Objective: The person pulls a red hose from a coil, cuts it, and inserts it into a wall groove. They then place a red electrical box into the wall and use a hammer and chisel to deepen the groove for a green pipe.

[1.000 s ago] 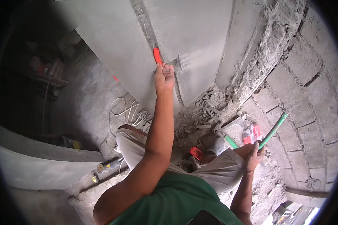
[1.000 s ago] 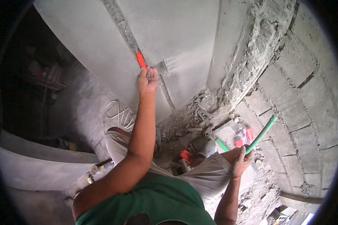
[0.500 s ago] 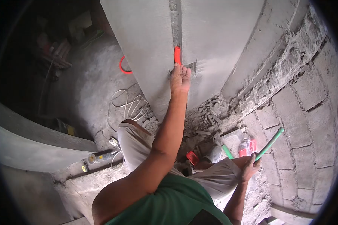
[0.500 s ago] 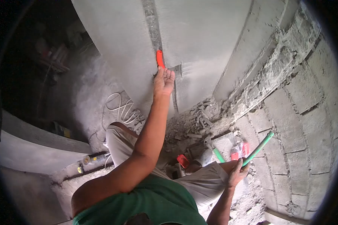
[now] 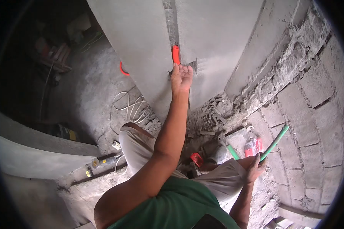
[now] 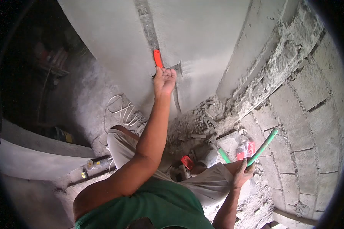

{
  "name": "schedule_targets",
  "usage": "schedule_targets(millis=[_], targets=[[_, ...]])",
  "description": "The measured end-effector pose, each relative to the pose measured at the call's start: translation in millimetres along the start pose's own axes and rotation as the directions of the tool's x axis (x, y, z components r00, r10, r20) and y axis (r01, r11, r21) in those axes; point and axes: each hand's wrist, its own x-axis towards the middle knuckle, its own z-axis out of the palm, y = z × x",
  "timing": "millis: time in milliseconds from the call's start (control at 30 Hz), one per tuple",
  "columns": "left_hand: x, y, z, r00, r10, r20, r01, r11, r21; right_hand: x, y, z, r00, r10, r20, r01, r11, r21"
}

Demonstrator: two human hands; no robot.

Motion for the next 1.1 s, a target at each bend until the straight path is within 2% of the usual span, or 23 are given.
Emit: schedule_targets(millis=[67, 167, 200, 233, 267, 300, 333, 367, 400, 433, 467, 500, 567, 600, 700, 767, 800, 833, 900, 1000, 1033, 1067, 1100], targets=[[2.3, -1.7, -2.8, 0.999, 0.001, 0.039, 0.0, 1.0, -0.022, 2.3, 4.5, -1.7, 1.0, 0.016, 0.011, -0.016, 1.0, 0.003], [-2.1, 2.5, 3.4, 0.996, 0.003, -0.092, -0.003, 1.0, -0.001, 4.5, 20.8, -8.0, 1.0, -0.004, 0.017, 0.006, 0.993, -0.117], [-2.3, 6.6, -1.5, 1.0, -0.01, 0.01, 0.009, 0.998, 0.059, -0.6, -10.0, 3.3, 0.999, 0.03, -0.025, -0.029, 0.999, 0.014], [-5.4, 8.3, -10.0, 0.994, -0.043, 0.103, 0.03, 0.992, 0.119, 3.1, 5.0, -5.0, 0.999, -0.01, 0.035, 0.013, 0.997, -0.073], [-11.2, 12.5, -21.8, 0.982, -0.119, 0.148, 0.096, 0.984, 0.152, 1.8, -5.2, -6.1, 0.991, 0.123, 0.043, -0.114, 0.98, -0.16], [-22.4, 13.2, -38.2, 0.963, -0.201, 0.178, 0.169, 0.969, 0.181, -5.8, 20.2, -5.2, 0.999, 0.014, 0.031, -0.006, 0.966, -0.258], [-47.7, 6.4, -46.5, 0.974, -0.221, 0.057, 0.192, 0.929, 0.318, -3.2, 6.8, 13.0, 0.985, -0.165, 0.044, 0.17, 0.971, -0.169], [-77.6, 1.5, -53.4, 0.974, -0.224, -0.044, 0.219, 0.868, 0.446, -9.2, 0.7, 27.6, 0.989, 0.001, 0.146, -0.024, 0.987, 0.156], [-98.9, -0.5, -81.2, 0.937, -0.321, -0.14, 0.346, 0.784, 0.516, -13.5, -22.1, 49.3, 0.965, 0.215, 0.152, -0.248, 0.936, 0.251], [-122.8, -0.8, -120.5, 0.886, -0.4, -0.233, 0.458, 0.682, 0.57, -13.2, -27.6, 68.2, 0.967, 0.13, 0.217, -0.156, 0.982, 0.107], [-161.7, -4.1, -168.0, 0.775, -0.413, -0.479, 0.548, 0.059, 0.835, -22.6, 34.1, 116.0, 0.928, 0.249, 0.275, -0.316, 0.92, 0.233], [-176.3, 0.6, -201.4, 0.671, -0.53, -0.519, 0.566, -0.087, 0.82, -25.0, 25.9, 142.6, 0.941, 0.223, 0.255, -0.271, 0.947, 0.174], [-203.2, -9.1, -232.9, 0.555, -0.606, -0.57, 0.263, -0.522, 0.811, -36.0, 40.8, 179.2, 0.866, 0.33, 0.376, -0.397, 0.91, 0.116], [-207.7, -15.1, -243.8, 0.542, -0.611, -0.577, 0.264, -0.527, 0.807, -40.9, 45.4, 192.6, 0.865, 0.343, 0.366, -0.406, 0.907, 0.111], [-210.5, -28.9, -268.4, 0.688, -0.613, -0.389, 0.14, -0.413, 0.9, -47.3, 70.1, 215.7, 0.869, 0.311, 0.385, -0.318, 0.947, -0.047], [-189.6, -28.8, -271.9, 0.801, -0.554, -0.226, 0.022, -0.35, 0.937, -49.6, 90.2, 230.2, 0.848, 0.299, 0.437, -0.163, 0.933, -0.322], [-176.2, -30.1, -257.7, 0.711, -0.569, -0.414, 0.474, -0.047, 0.879, -50.3, 92.0, 234.3, 0.818, 0.296, 0.494, -0.146, 0.936, -0.32], [-164.3, -35.8, -235.9, 0.578, -0.64, -0.507, 0.784, 0.263, 0.562, -51.9, 94.4, 237.4, 0.781, 0.282, 0.558, -0.121, 0.944, -0.308], [-149.7, -45.5, -207.8, 0.776, -0.582, -0.242, 0.415, 0.184, 0.891, -48.5, 72.3, 244.1, 0.674, 0.375, 0.636, -0.102, 0.9, -0.423], [-141.6, -28.5, -210.0, 0.813, -0.451, -0.368, 0.453, 0.092, 0.887, -24.1, 124.8, 245.9, 0.49, -0.042, 0.871, 0.305, 0.944, -0.126], [-143.7, -20.8, -196.0, 0.854, -0.356, -0.38, 0.391, -0.043, 0.92, 0.8, 119.6, 239.5, 0.466, 0.115, 0.877, 0.274, 0.924, -0.266], [-142.8, -19.5, -178.6, 0.889, -0.265, -0.372, 0.333, -0.181, 0.925, 10.6, 179.1, 231.4, 0.614, 0.022, 0.789, 0.336, 0.897, -0.287], [-139.1, -16.7, -156.5, 0.898, -0.248, -0.362, 0.321, -0.19, 0.928, 28.9, 228.3, 218.4, 0.697, 0.113, 0.708, 0.287, 0.861, -0.42]])
